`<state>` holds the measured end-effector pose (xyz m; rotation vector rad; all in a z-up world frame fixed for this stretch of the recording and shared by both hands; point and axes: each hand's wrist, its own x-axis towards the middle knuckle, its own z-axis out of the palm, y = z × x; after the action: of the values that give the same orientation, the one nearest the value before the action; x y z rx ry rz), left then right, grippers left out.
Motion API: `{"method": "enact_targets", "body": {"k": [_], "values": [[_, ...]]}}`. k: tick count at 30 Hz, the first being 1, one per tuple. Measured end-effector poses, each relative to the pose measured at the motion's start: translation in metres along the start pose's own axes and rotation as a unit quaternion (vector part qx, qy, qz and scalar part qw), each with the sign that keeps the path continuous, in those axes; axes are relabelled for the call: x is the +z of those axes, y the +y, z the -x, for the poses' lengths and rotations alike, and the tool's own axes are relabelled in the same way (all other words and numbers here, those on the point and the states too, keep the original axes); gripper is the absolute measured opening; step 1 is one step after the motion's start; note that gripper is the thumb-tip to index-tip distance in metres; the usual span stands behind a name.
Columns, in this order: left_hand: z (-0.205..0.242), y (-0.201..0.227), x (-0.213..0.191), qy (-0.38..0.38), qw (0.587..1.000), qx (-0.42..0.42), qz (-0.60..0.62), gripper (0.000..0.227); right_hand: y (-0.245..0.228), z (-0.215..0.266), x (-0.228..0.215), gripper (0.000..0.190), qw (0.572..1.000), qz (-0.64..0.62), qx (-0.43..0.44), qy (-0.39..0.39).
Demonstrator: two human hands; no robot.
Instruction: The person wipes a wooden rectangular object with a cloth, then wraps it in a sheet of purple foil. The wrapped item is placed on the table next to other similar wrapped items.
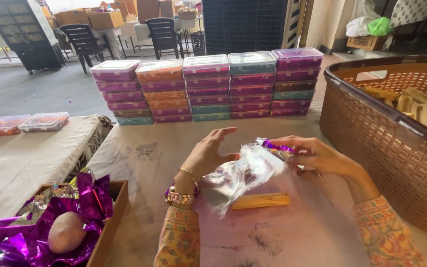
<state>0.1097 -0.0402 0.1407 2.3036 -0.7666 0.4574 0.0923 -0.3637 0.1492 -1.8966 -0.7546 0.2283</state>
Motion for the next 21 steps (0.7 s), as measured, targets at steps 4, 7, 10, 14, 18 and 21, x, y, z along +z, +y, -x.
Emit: {"method": "enact_targets", "body": {"k": [4,7,10,14,18,21], "values": [[0.011,-0.023,-0.014,-0.100,0.991,-0.083,-0.021,0.095,0.017,0.002,-0.013,0.068,0.996,-0.007,0.086,0.020],[0.019,-0.010,-0.030,-0.167,0.974,-0.148,-0.027,0.105,0.027,0.002,-0.018,0.075,0.996,0.034,0.076,0.012],[0.019,-0.011,-0.026,-0.118,0.990,-0.081,-0.001,0.099,0.025,-0.002,-0.014,0.074,0.998,0.049,0.035,-0.004],[0.005,-0.018,0.007,-0.043,0.998,0.032,-0.017,0.087,0.005,0.000,-0.009,0.075,0.988,0.001,-0.116,-0.103],[-0.007,-0.027,0.041,-0.104,0.982,-0.033,0.154,0.089,0.024,-0.003,-0.013,0.064,0.994,0.071,-0.070,-0.051],[-0.014,-0.050,0.068,-0.181,0.931,-0.114,0.297,0.095,0.021,-0.004,-0.011,0.057,0.997,0.070,-0.002,-0.018]]}}
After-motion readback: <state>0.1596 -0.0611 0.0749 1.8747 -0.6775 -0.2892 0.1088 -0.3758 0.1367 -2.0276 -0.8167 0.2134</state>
